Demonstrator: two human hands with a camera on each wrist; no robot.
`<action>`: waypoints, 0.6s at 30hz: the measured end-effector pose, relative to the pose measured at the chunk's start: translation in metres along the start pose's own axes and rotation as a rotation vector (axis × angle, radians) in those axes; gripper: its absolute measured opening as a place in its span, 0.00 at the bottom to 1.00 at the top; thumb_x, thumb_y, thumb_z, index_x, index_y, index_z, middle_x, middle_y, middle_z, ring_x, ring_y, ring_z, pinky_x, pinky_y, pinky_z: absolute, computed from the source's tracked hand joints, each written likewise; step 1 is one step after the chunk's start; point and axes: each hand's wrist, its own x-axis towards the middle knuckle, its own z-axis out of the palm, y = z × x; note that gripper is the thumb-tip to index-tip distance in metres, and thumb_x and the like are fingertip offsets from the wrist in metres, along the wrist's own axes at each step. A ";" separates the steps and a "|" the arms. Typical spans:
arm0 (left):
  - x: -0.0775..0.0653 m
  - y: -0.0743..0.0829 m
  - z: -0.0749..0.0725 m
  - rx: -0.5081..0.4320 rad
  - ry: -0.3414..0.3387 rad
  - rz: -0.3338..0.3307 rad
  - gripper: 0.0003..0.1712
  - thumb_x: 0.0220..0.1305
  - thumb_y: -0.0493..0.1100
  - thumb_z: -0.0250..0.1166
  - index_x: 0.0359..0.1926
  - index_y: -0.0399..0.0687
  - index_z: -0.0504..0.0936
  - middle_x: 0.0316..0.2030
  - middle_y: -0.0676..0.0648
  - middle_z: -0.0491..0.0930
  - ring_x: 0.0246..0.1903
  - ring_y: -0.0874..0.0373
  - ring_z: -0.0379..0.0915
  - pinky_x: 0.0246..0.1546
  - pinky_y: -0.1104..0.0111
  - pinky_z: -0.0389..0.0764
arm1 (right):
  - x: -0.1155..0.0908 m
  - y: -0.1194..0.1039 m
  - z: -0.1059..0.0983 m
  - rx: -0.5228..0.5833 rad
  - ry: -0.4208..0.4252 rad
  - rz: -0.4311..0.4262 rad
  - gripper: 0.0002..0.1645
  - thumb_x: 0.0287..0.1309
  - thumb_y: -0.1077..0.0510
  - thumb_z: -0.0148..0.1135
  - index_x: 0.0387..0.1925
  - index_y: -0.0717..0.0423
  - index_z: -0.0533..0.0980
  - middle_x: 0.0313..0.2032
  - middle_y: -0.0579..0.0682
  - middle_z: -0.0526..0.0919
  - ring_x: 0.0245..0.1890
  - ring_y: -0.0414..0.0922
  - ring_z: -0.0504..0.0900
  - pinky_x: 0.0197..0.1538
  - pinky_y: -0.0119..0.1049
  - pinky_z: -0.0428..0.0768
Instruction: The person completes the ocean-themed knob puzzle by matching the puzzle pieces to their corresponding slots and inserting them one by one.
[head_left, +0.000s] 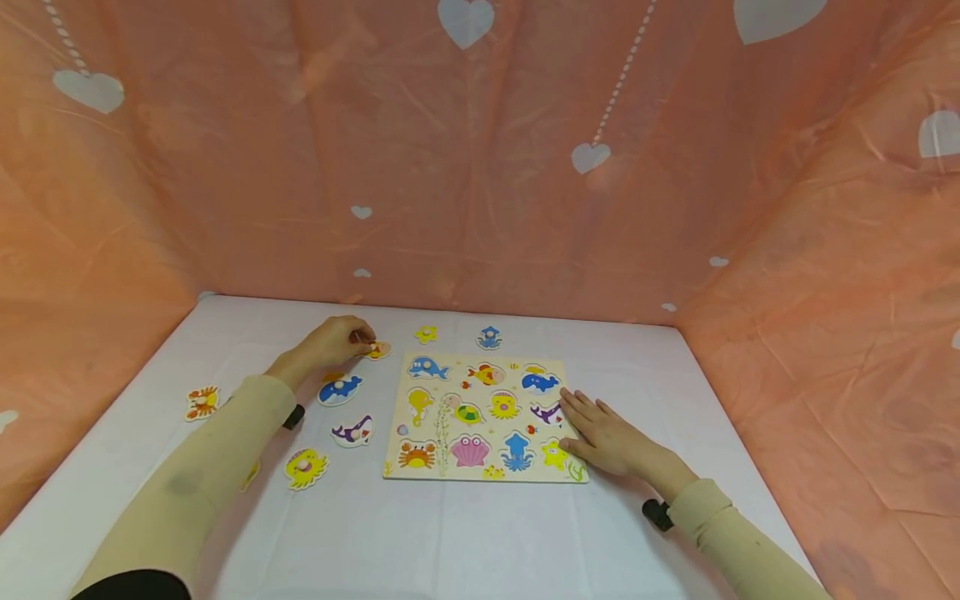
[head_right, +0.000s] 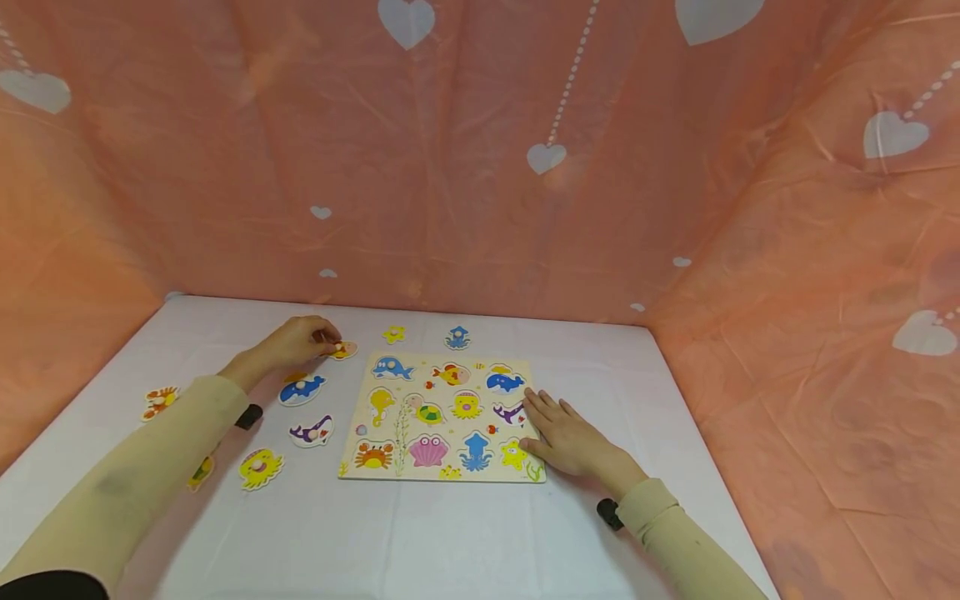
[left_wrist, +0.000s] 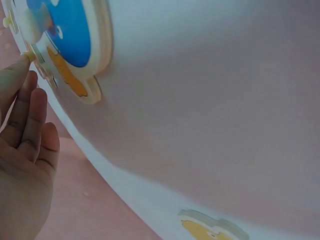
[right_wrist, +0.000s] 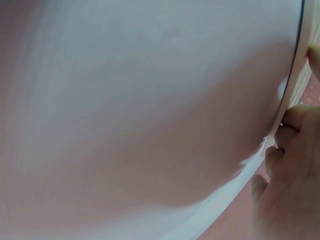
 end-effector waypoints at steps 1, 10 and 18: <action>0.000 0.000 0.000 -0.002 -0.005 -0.006 0.12 0.71 0.38 0.68 0.53 0.39 0.84 0.44 0.42 0.81 0.44 0.46 0.75 0.54 0.53 0.79 | 0.000 0.000 0.000 0.001 0.002 -0.002 0.48 0.76 0.35 0.51 0.81 0.60 0.51 0.82 0.57 0.48 0.81 0.61 0.46 0.78 0.62 0.48; 0.001 0.002 0.000 -0.022 -0.040 -0.035 0.11 0.73 0.39 0.66 0.53 0.40 0.85 0.45 0.43 0.81 0.46 0.47 0.74 0.56 0.53 0.79 | 0.000 0.001 0.000 0.000 0.011 -0.011 0.48 0.76 0.35 0.51 0.81 0.61 0.52 0.82 0.57 0.49 0.81 0.61 0.47 0.78 0.62 0.48; 0.002 -0.001 0.003 -0.008 -0.034 -0.030 0.11 0.73 0.40 0.66 0.53 0.41 0.85 0.44 0.43 0.81 0.45 0.46 0.74 0.56 0.52 0.78 | 0.000 0.000 0.000 -0.003 0.010 -0.010 0.48 0.76 0.36 0.51 0.81 0.62 0.52 0.82 0.58 0.49 0.81 0.61 0.47 0.78 0.62 0.49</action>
